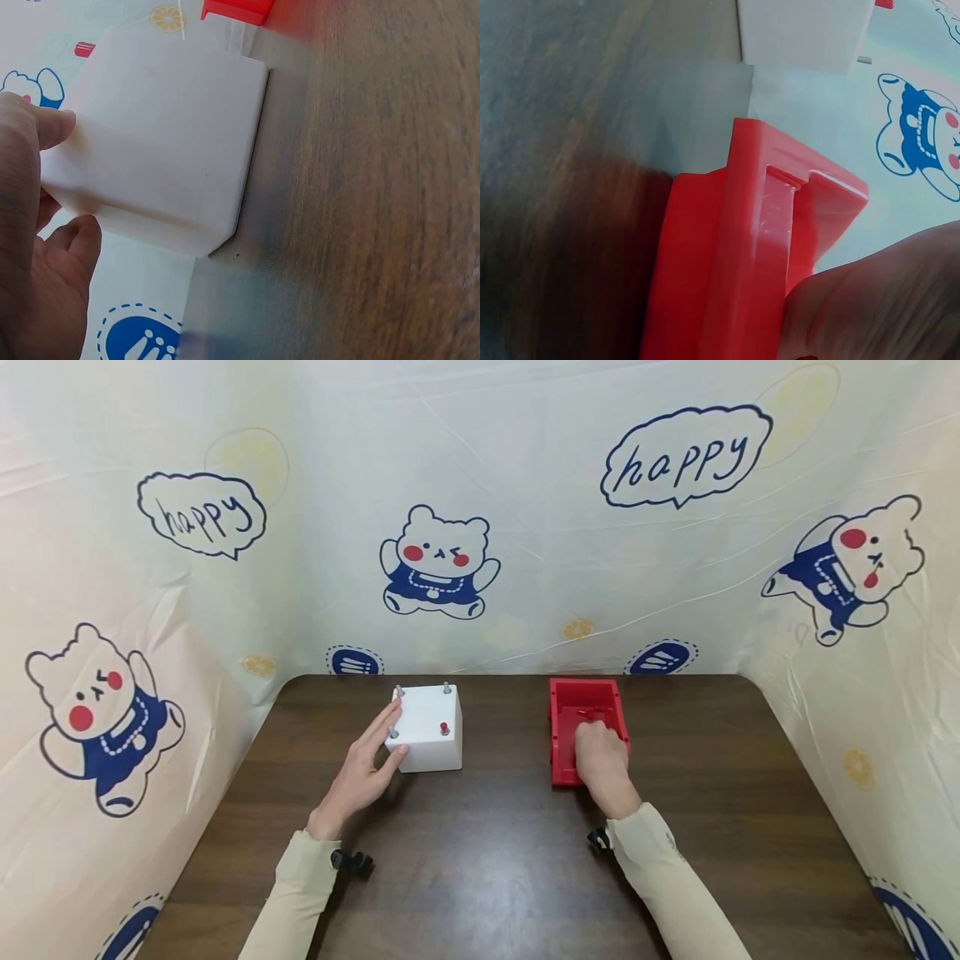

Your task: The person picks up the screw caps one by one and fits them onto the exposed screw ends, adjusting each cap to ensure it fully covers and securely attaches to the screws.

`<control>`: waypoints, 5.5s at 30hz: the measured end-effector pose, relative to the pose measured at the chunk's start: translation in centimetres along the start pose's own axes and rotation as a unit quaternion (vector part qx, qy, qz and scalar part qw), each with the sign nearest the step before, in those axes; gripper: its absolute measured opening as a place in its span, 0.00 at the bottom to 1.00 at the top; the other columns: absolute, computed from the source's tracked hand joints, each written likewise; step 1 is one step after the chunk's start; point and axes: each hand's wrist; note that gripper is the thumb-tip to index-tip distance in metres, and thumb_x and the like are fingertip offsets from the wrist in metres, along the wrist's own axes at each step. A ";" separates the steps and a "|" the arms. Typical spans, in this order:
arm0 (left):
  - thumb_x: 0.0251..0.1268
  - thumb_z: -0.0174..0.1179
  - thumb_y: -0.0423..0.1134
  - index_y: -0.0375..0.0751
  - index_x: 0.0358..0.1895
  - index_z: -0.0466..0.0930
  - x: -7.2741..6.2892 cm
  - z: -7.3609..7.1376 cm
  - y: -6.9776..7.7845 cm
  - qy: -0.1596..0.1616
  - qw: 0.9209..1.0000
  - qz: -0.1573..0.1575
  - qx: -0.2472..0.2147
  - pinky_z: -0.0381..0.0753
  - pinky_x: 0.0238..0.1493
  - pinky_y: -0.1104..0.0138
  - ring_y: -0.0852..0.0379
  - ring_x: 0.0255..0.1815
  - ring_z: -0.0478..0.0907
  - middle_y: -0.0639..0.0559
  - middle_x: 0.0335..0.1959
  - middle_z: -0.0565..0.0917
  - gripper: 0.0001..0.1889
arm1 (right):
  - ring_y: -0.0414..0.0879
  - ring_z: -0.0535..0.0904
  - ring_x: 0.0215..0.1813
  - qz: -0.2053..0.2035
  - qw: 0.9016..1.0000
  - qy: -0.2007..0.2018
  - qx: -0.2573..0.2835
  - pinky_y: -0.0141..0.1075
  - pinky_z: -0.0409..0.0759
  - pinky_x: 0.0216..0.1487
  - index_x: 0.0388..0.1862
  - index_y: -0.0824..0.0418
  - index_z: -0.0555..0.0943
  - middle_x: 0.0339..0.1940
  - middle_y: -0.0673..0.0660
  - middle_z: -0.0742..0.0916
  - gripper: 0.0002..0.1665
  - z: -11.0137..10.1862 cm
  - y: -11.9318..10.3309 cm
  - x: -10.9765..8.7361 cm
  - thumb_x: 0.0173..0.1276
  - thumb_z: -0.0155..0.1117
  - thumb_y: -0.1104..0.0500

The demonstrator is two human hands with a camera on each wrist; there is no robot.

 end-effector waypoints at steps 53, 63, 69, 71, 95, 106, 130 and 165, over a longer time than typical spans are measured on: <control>0.81 0.61 0.41 0.46 0.86 0.58 0.1 0.1 -0.1 -0.001 1.000 -0.004 -0.005 0.59 0.84 0.49 0.47 0.87 0.57 0.52 0.89 0.57 0.36 | 0.58 0.81 0.28 -0.013 0.999 0.029 -0.028 0.60 0.89 0.33 0.43 0.69 0.87 0.35 0.66 0.83 0.06 0.2 0.0 1.5 0.70 0.66 0.68; 0.80 0.62 0.40 0.46 0.85 0.60 0.2 0.0 -0.2 0.002 1.000 -0.005 -0.015 0.61 0.83 0.45 0.45 0.87 0.59 0.50 0.88 0.59 0.36 | 0.61 0.85 0.32 -0.049 0.993 0.098 0.040 0.60 0.91 0.39 0.53 0.68 0.88 0.48 0.69 0.85 0.15 -0.4 0.1 0.9 0.68 0.68 0.69; 0.85 0.55 0.41 0.48 0.85 0.61 0.1 -0.2 -0.1 -0.005 0.999 -0.011 -0.041 0.59 0.84 0.46 0.48 0.87 0.58 0.52 0.88 0.58 0.31 | 0.65 0.88 0.42 -0.066 0.983 0.145 0.089 0.60 0.90 0.45 0.54 0.69 0.89 0.52 0.69 0.86 0.16 -0.7 0.1 0.4 0.70 0.65 0.69; 0.87 0.50 0.40 0.48 0.86 0.60 0.1 -0.3 -0.2 -0.008 0.999 -0.011 -0.050 0.57 0.86 0.52 0.49 0.88 0.57 0.53 0.88 0.57 0.29 | 0.65 0.88 0.44 -0.073 0.979 0.160 0.102 0.61 0.90 0.46 0.53 0.69 0.89 0.51 0.69 0.86 0.15 -0.9 0.1 0.2 0.70 0.65 0.69; 0.88 0.44 0.34 0.44 0.83 0.66 -0.2 -0.3 -1.3 0.004 0.994 -0.004 -0.109 0.52 0.83 0.74 0.44 0.87 0.57 0.47 0.87 0.62 0.26 | 0.57 0.89 0.43 -0.172 0.923 0.233 0.253 0.55 0.91 0.49 0.48 0.66 0.91 0.46 0.64 0.92 0.11 -3.8 -1.7 -2.1 0.67 0.74 0.71; 0.89 0.43 0.36 0.46 0.83 0.66 -0.1 -0.4 -1.2 0.002 0.998 0.009 -0.067 0.53 0.85 0.72 0.50 0.87 0.60 0.53 0.86 0.62 0.25 | 0.54 0.90 0.46 -0.203 0.911 0.238 0.270 0.53 0.91 0.50 0.48 0.62 0.92 0.46 0.60 0.93 0.12 -5.1 -3.4 -2.5 0.66 0.77 0.69; 0.88 0.43 0.35 0.46 0.83 0.66 -0.3 -0.5 -1.3 0.008 0.998 0.031 -0.062 0.53 0.85 0.71 0.49 0.86 0.60 0.51 0.86 0.63 0.26 | 0.43 0.86 0.37 -0.256 0.883 0.237 0.315 0.40 0.90 0.38 0.47 0.59 0.92 0.45 0.55 0.93 0.13 -5.2 -6.8 -2.6 0.64 0.80 0.67; 0.89 0.44 0.37 0.46 0.83 0.66 0.1 -0.8 -1.0 0.004 0.998 0.023 -0.061 0.53 0.85 0.71 0.49 0.86 0.60 0.52 0.86 0.63 0.26 | 0.48 0.91 0.44 -0.286 0.871 0.236 0.323 0.44 0.92 0.47 0.47 0.59 0.93 0.46 0.56 0.93 0.12 -4.6 -10.8 -2.0 0.64 0.79 0.67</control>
Point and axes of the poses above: each hand's wrist, its own x-axis towards the middle knuckle, its own z-axis out of the palm, y = z × x
